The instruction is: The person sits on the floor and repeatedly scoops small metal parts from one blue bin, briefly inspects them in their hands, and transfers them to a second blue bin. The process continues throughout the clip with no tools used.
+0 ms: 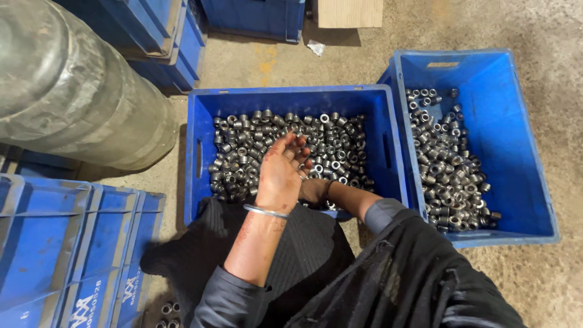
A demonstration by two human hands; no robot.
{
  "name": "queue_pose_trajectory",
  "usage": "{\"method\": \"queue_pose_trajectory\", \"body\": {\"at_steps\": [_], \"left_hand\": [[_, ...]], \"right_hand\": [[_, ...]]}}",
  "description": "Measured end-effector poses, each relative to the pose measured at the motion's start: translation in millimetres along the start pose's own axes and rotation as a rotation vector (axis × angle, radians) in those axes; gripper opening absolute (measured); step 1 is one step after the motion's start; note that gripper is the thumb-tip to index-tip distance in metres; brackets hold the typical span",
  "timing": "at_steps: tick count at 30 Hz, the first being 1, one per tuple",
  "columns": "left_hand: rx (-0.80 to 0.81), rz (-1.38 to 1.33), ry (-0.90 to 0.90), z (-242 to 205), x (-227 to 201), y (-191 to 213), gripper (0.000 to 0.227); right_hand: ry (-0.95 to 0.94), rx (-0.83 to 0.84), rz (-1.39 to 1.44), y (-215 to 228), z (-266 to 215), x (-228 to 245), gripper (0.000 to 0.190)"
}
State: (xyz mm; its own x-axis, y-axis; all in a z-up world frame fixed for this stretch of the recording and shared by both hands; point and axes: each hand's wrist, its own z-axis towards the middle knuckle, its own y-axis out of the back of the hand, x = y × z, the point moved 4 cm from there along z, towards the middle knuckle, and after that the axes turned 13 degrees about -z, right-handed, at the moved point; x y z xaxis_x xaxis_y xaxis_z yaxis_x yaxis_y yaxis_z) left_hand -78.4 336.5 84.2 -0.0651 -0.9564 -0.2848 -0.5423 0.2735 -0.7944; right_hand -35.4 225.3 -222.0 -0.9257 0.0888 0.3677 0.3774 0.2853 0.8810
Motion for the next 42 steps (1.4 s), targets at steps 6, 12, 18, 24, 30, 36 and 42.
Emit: {"method": "queue_pose_trajectory", "body": {"at_steps": [6,12,18,24,30,36,42], "left_hand": [[-0.049,0.007,0.022,0.3,3.9,-2.7,0.019],[-0.033,0.039,0.008,-4.0,6.3,0.1,0.022],[-0.057,0.063,0.027,1.1,12.3,-1.7,0.022],[-0.064,0.091,0.019,2.4,14.9,4.4,0.021],[-0.063,0.056,0.019,4.6,11.3,2.4,0.02],[-0.024,0.021,0.036,6.0,11.8,5.1,0.02],[-0.046,0.035,0.008,4.8,8.2,2.6,0.022]], "right_hand": [[-0.171,0.112,0.026,2.1,-4.3,5.3,0.036],[-0.159,0.189,0.018,21.0,-12.7,15.0,0.05],[-0.254,0.26,-0.032,18.3,-13.6,11.8,0.035],[-0.184,0.232,-0.07,12.5,6.1,15.2,0.032],[-0.071,0.237,0.017,17.8,-1.0,8.5,0.046],[0.074,0.046,0.012,4.3,-16.2,5.5,0.038],[-0.066,0.107,0.072,11.7,-4.5,6.6,0.051]]}}
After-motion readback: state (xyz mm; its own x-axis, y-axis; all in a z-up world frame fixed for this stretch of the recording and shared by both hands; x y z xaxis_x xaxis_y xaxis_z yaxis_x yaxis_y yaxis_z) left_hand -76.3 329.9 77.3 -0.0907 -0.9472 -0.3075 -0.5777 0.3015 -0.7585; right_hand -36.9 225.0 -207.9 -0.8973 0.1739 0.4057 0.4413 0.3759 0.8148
